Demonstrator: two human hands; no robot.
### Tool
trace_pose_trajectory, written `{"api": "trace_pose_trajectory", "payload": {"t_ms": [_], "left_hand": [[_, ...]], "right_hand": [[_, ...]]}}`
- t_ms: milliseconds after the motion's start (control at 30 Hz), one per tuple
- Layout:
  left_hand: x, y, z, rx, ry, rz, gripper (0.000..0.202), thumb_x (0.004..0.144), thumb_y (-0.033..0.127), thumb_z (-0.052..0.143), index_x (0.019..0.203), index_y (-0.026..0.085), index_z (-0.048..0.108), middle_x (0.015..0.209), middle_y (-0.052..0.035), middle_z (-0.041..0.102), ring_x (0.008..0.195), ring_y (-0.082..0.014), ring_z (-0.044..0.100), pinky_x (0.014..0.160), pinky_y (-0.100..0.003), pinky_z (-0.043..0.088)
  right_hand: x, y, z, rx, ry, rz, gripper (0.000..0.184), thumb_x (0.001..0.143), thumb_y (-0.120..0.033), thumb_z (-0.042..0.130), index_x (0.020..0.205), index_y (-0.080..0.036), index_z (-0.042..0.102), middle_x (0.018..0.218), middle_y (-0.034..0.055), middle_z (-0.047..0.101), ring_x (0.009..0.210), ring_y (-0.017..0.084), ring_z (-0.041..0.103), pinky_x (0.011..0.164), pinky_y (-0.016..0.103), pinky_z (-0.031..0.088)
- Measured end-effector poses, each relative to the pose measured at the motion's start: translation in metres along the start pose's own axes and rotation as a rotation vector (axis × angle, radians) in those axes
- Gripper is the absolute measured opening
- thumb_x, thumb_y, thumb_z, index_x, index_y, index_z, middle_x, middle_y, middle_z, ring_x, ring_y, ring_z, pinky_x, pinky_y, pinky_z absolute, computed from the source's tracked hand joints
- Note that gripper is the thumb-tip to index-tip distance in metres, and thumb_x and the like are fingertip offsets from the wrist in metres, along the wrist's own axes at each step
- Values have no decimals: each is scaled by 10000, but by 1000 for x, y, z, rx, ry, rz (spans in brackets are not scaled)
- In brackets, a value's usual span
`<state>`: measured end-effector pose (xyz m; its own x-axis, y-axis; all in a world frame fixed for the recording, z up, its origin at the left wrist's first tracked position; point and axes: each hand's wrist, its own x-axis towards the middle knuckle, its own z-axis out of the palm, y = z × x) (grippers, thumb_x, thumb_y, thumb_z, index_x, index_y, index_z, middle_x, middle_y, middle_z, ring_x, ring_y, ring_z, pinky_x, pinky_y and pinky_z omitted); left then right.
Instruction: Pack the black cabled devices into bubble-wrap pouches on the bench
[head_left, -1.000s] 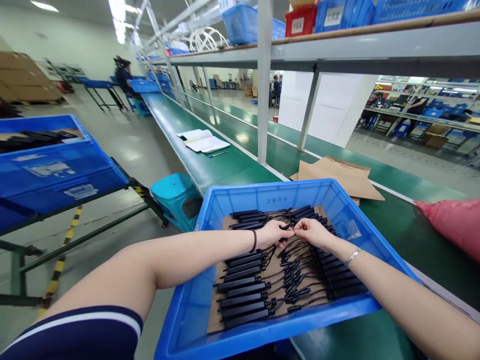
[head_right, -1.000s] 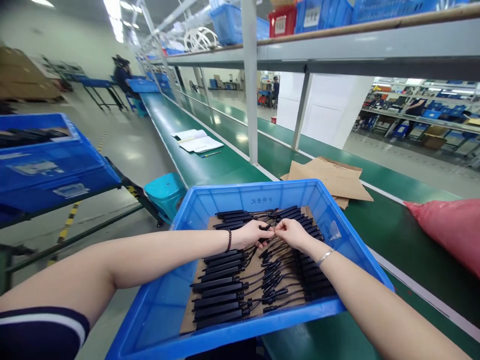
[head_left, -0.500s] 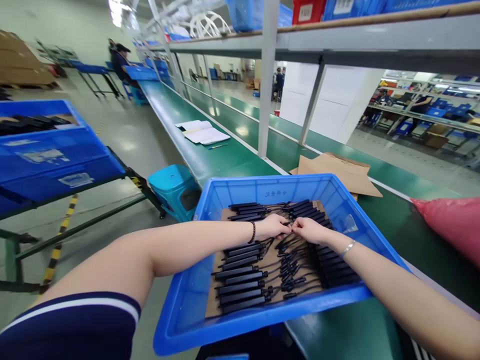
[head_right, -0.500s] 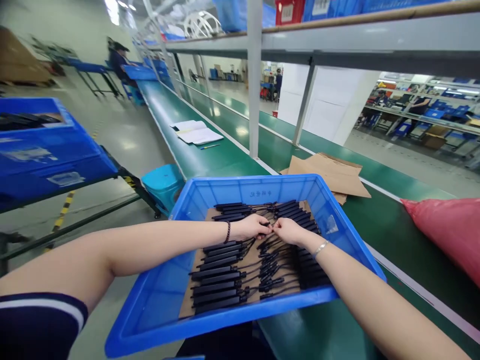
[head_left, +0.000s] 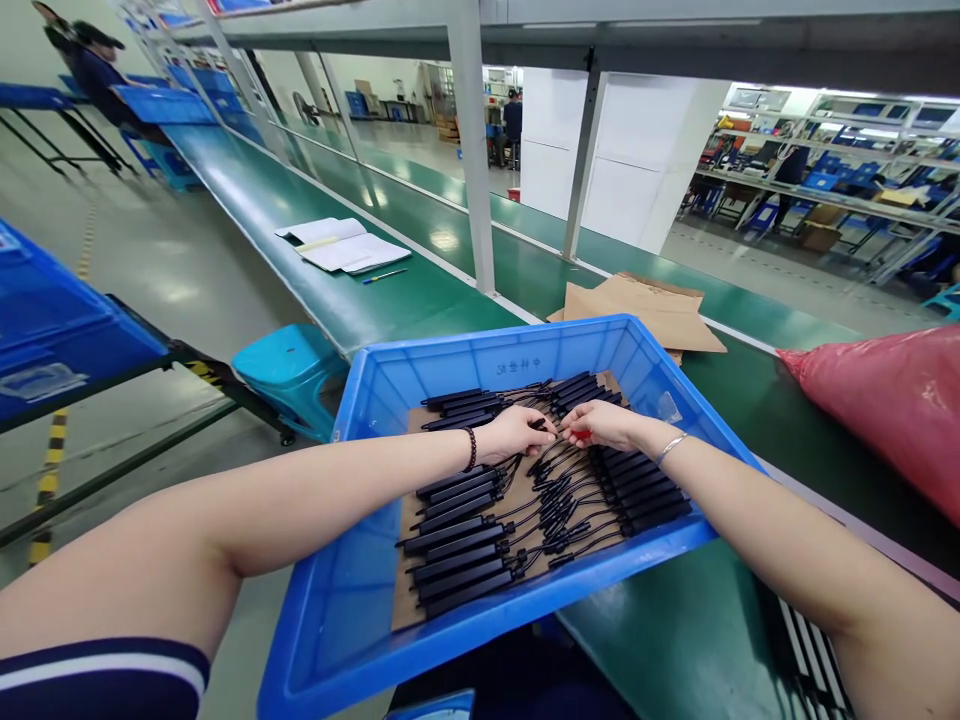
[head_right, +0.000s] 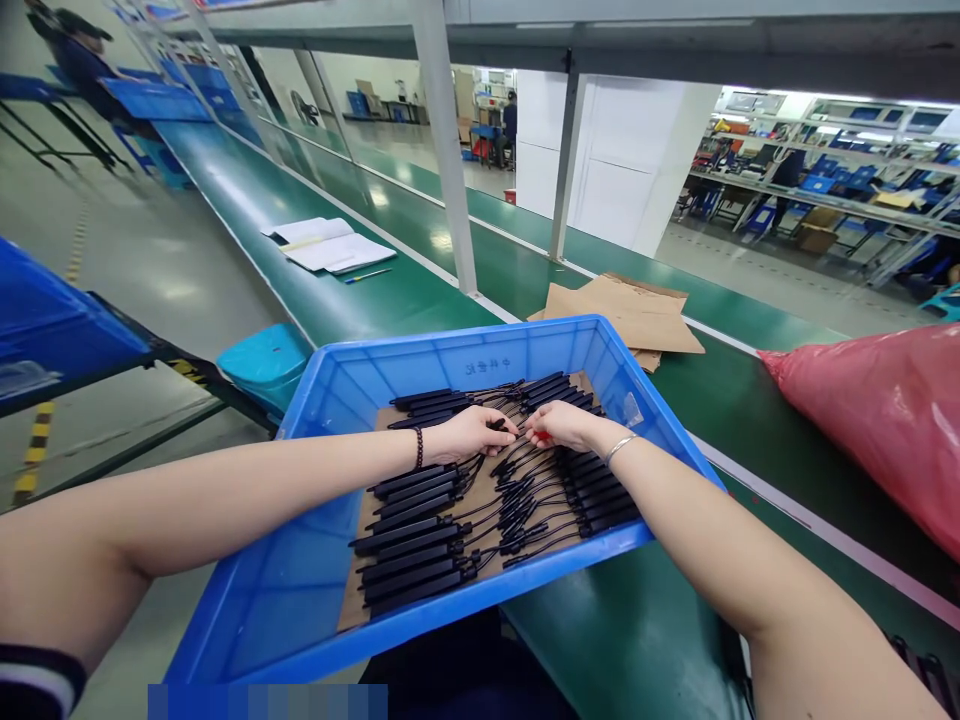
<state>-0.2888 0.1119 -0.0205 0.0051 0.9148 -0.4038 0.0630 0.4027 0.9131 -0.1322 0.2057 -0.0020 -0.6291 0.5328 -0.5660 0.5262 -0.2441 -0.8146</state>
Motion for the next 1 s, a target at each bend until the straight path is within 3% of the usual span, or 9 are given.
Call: {"api": "trace_pose_trajectory", "payload": {"t_ms": [100,233,500,633,800,1000], "left_hand": [[-2,2,1,-8,6,-15,160,728,18,642,871,84,614,623,34,549,480,-44,520,526,-187,483],[-2,0,2,-18,32,-31,316,650,-124,607,874,98,587,702,38,547,520,-47,561,567,-199,537],[2,-4,1,-28,-24,-57,162,782,-29,585,857,99,522,635,13,554,549,-100,616,548,-224,565],[2,-2,0,-18,-26,-55,139,814,-16,554,893,97,530,616,21,544,529,-87,606,541,-211,563],[1,-1,0,-20,-14,-59,92,826,27,577,872,96,537,592,32,525,498,-76,589,551,-217,568],[0,2,0,-20,-4,-62,83,815,64,617,833,93,540,632,12,550,499,-82,593,537,-224,563]], "right_hand": [[1,1,0,-1,0,-39,150,732,32,587,746,-116,576,632,8,612,505,56,522,541,179,455],[4,2,3,-20,10,-91,90,804,-64,593,732,-118,584,624,-10,594,493,37,479,472,150,380],[6,4,6,-20,-1,-99,230,897,-287,542,721,-140,558,512,-68,427,411,33,326,403,164,263],[7,3,4,11,-6,-73,185,894,-173,491,731,-131,567,546,-42,462,445,42,386,440,165,314],[7,2,3,41,-36,-82,96,777,-39,550,744,-125,578,603,-10,546,508,57,468,498,177,373],[10,7,2,21,-56,-130,144,746,-14,582,831,-130,582,671,-11,599,528,56,507,540,191,419]]}}
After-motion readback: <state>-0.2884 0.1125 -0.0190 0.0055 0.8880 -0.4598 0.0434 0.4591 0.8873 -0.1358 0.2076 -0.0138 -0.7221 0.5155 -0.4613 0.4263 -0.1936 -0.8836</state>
